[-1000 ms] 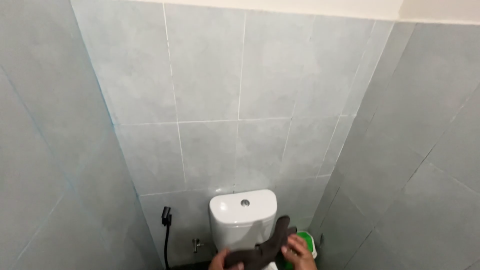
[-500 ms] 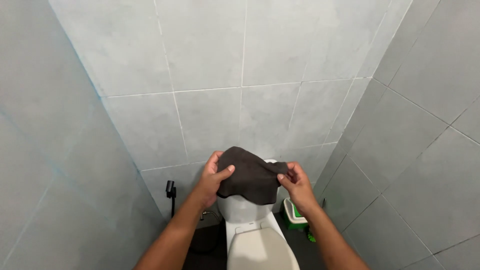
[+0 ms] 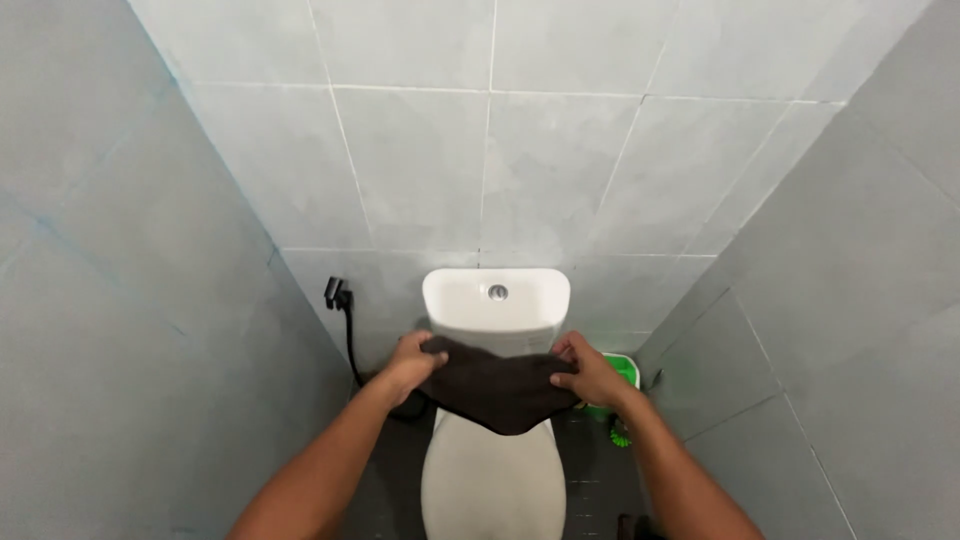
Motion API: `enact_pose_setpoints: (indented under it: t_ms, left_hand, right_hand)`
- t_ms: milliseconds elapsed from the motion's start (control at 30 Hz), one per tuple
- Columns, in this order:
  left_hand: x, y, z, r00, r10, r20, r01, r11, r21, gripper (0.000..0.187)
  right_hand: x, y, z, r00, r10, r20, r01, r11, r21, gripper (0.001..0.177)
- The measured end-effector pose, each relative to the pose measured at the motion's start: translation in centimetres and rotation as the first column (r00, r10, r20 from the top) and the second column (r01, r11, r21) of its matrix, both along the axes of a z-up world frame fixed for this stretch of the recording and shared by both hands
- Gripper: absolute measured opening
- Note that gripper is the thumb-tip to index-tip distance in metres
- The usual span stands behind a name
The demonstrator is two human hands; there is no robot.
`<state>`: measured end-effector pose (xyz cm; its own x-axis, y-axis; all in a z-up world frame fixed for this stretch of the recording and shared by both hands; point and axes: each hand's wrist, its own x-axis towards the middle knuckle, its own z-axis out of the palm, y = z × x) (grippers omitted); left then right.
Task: Wipe down the exterior surfaces of a toilet with a cloth.
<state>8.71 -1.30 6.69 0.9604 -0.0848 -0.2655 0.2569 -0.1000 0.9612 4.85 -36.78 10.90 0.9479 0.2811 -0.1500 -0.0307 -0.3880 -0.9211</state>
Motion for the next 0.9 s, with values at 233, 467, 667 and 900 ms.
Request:
enact_pose_setpoints:
  t_ms: [233,467,667,900]
  left_hand:
    - [1.6,-2.4,-7.1,0.965,0.13,-0.227,-0.111,0.989,0.093,0.031]
    - [6.5,-4.2,6.7,0.86,0.49,-0.143,-0.508,0.793,-0.337,0.074]
    - [0.8,-6.1,-2.8,0.958,0.206,-0.199,-0.237,0.961,-0.144,0.055]
    - [-14.0,-6.3,-6.7,0.808,-0.101,-0.58,-0.097,0.949,-0.3,0.068]
  right_hand:
    - [5.7,-5.3,-4.2,0.995,0.091,0.042,-0.088,0.992,-0.088,0.026]
    - [12.0,-2.1,3.4,0.883,-0.248,0.398,0.287,0.957,-0.04,0.032]
    - [8.1,-0.2,-6.7,0.973,-0.114,0.203,0.137,0.985,-0.107,0.071]
    - [-5.0,-1.4,-12.2,0.896,-0.125,-0.426,0.063,0.986,-0.156,0.071]
